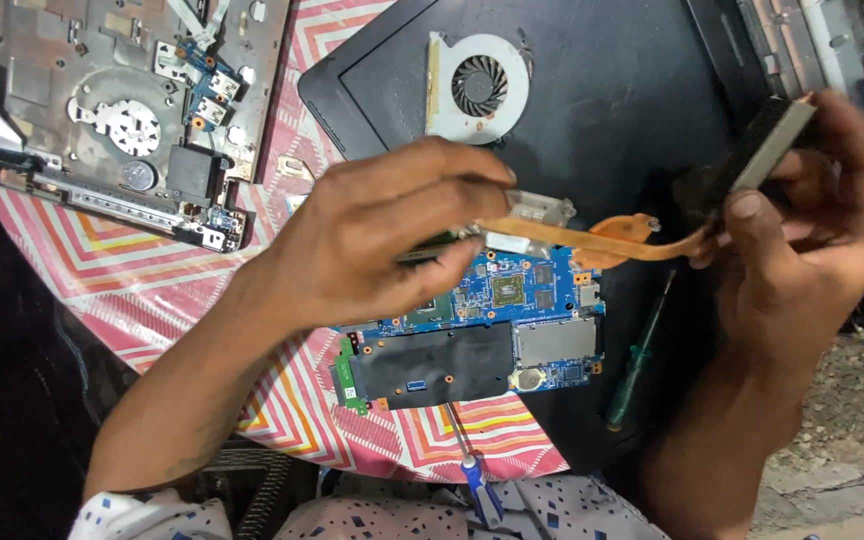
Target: Disassembling a laptop motherboard to remove and clean the heatsink and fan assembly using a screwdriver and brush.
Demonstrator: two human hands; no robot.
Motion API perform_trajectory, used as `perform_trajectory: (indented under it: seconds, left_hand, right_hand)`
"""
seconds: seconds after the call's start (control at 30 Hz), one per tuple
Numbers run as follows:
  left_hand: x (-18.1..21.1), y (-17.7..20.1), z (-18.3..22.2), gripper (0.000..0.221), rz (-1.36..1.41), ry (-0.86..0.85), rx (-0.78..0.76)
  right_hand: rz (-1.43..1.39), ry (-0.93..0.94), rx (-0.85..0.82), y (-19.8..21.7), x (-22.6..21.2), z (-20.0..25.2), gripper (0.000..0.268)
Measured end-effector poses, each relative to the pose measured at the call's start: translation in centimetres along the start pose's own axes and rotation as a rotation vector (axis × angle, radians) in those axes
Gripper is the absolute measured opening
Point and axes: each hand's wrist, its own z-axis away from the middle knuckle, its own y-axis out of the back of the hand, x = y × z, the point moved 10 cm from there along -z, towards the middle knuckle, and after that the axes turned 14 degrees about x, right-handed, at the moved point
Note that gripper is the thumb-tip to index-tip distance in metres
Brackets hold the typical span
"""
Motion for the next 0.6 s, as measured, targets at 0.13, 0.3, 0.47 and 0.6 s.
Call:
perform_trajectory:
  seconds: [0.13,0.3,0.47,0.6]
  left_hand:
    - [-0.10,0.86,-0.77,0.011,0.032,0.081,-0.066]
    - [-0.52,0.25,-0.19,0.014,0.059,0.117,-0.112]
    - [-0.51,0.20,-0.12,0.013,0.057,0.116,-0.117]
    - [-0.67,0.18,-0.03,0.015,0.056,0.113,-0.117]
  right_hand:
    - [0.001,-0.003,-0.013,-0.44,-0.35,0.09,0.060]
    - [0.001,0.038,-0.041,-0.89,-0.84,0.06,0.057]
    - [-0.017,0.025,-0.031,-0.90,-0.65,0.03,0.058]
    - [0.044,0.055,-0.054,-0.84,-0.78,0.02,0.055]
